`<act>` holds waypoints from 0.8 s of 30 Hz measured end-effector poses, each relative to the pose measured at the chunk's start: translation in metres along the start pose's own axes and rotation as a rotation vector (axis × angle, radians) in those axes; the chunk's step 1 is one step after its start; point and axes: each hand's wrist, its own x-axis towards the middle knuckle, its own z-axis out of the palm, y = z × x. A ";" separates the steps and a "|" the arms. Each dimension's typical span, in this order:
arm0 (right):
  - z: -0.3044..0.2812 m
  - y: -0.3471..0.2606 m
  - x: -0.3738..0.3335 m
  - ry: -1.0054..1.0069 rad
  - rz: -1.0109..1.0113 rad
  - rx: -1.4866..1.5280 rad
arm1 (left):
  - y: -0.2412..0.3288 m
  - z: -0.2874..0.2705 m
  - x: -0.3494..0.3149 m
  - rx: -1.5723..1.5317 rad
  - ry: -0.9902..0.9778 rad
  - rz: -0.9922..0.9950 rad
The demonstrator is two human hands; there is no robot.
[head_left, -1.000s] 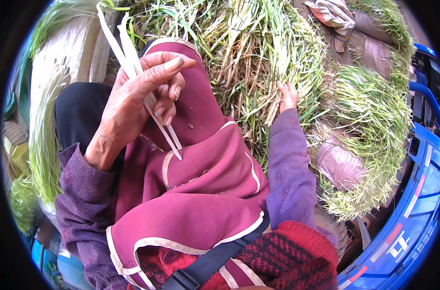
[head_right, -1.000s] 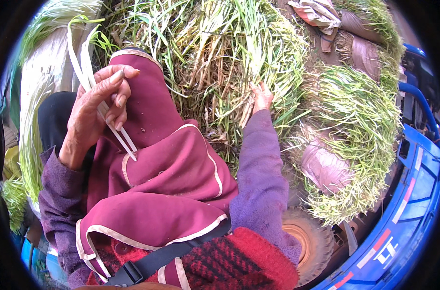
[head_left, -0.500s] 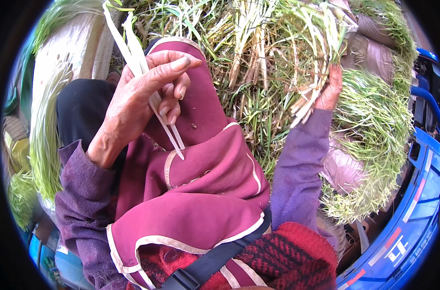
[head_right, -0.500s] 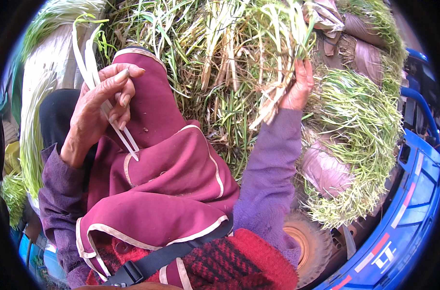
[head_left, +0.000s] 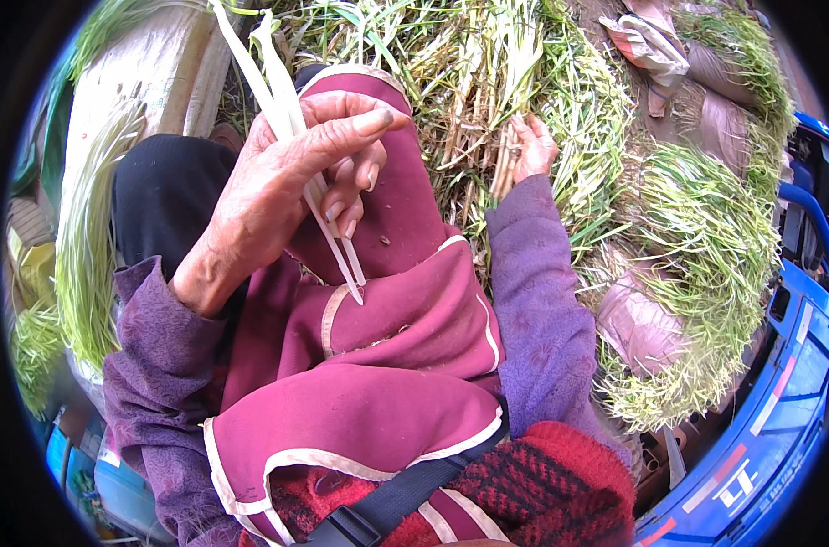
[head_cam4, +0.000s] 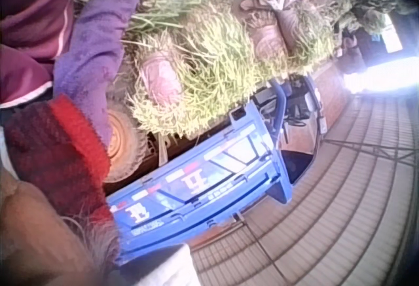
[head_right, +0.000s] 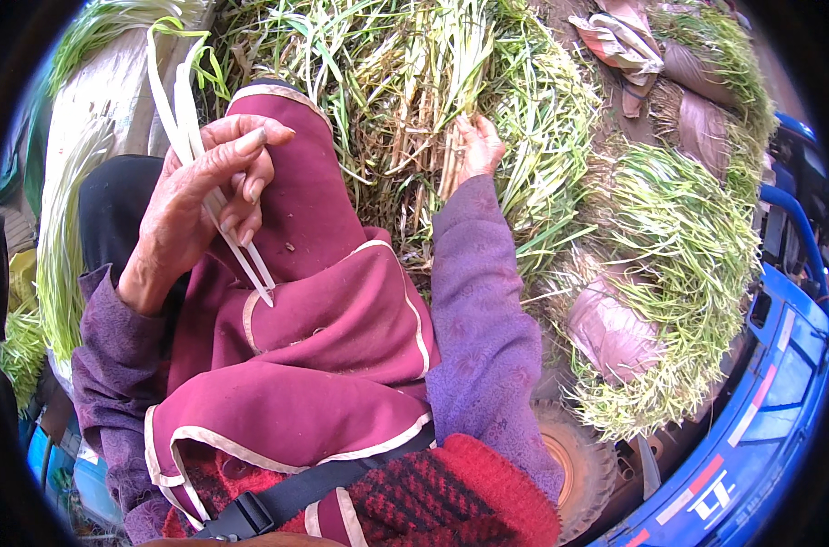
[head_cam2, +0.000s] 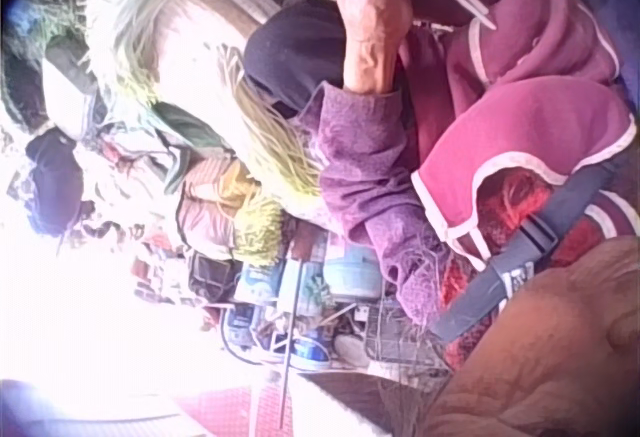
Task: The person sits and peels the outer layers off long, pale green stalks by hand, separating the inner white strands. The peeled strands are gathered in the left hand while the discarded outer layers are placed aside. The person continues this process repeatedly with multiple stalks.
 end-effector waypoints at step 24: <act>0.019 0.003 0.010 -0.141 -0.826 -1.276 | 0.000 0.003 0.001 -0.010 0.048 -0.020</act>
